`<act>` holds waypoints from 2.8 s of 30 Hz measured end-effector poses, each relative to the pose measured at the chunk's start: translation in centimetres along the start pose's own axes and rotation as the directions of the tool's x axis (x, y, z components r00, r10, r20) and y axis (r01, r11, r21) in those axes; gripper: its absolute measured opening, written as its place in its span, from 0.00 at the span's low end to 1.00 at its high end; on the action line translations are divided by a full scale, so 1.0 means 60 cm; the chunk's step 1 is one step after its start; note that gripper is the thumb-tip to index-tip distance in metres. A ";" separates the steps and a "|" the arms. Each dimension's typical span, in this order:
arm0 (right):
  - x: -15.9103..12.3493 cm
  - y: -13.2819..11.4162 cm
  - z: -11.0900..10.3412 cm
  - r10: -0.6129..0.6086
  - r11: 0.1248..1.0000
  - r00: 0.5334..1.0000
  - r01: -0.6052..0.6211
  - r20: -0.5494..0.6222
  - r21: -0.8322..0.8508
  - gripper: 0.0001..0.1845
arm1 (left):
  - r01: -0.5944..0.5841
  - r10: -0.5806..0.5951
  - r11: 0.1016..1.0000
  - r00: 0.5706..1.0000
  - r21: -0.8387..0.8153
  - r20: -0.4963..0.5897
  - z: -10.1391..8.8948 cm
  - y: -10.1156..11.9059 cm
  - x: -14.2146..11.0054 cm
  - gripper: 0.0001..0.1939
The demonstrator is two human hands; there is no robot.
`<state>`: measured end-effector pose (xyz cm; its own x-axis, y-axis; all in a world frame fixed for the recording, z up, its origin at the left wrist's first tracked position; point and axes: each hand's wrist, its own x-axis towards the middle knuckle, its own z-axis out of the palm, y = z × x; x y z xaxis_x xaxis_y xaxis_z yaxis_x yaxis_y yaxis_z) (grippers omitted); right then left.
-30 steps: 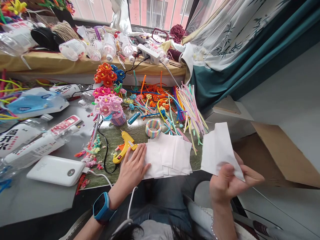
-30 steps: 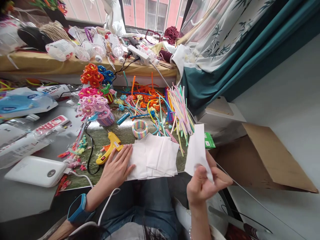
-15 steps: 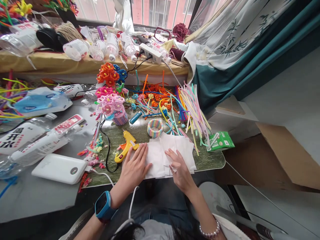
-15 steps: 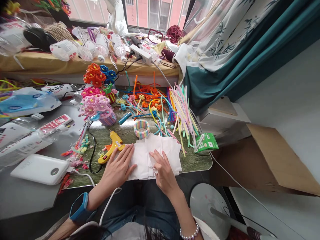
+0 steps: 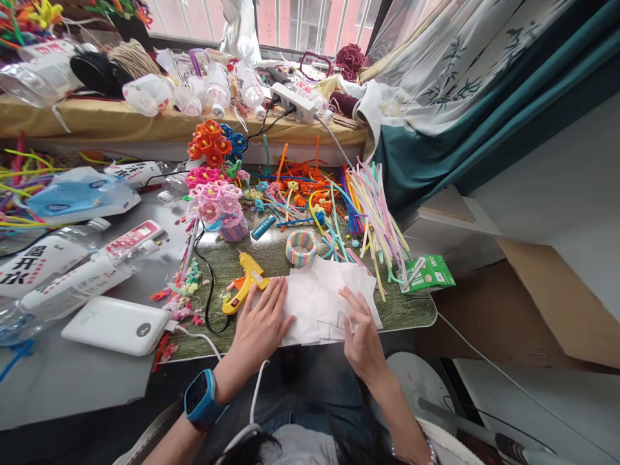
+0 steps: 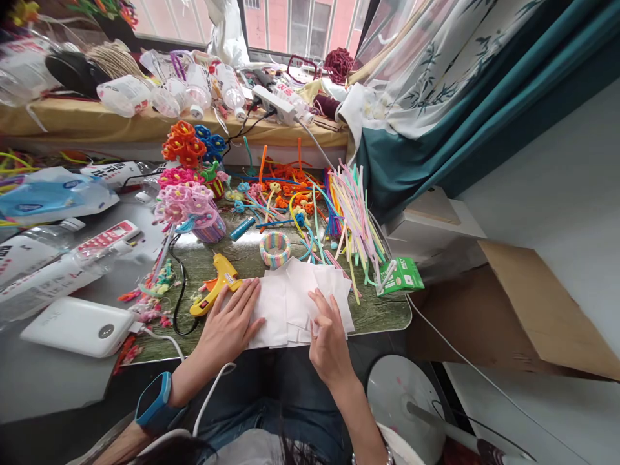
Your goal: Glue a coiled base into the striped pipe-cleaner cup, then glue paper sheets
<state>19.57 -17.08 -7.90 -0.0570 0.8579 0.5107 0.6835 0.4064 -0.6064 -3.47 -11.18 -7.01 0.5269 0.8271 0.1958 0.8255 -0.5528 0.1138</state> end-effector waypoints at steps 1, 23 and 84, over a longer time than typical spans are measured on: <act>0.000 -0.002 -0.004 0.039 0.999 0.999 -0.038 -0.035 0.031 0.10 | -0.002 0.002 1.000 1.000 0.000 -0.001 0.000 0.000 0.000 0.30; 0.028 -0.004 -0.077 0.017 1.000 0.991 -0.017 -0.134 0.002 0.10 | -0.003 0.003 1.000 1.000 0.001 -0.012 -0.002 0.002 0.002 0.30; 0.038 -0.018 -0.003 -0.024 0.903 0.859 0.239 0.511 -0.358 0.30 | -0.009 0.010 1.000 0.999 0.014 -0.033 0.003 0.002 0.001 0.30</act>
<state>18.80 -15.60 -5.96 -0.4378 0.8878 0.1418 0.8639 0.4591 -0.2071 -3.33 -11.18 -7.16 0.5278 0.8179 0.2290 0.8233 -0.5590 0.0989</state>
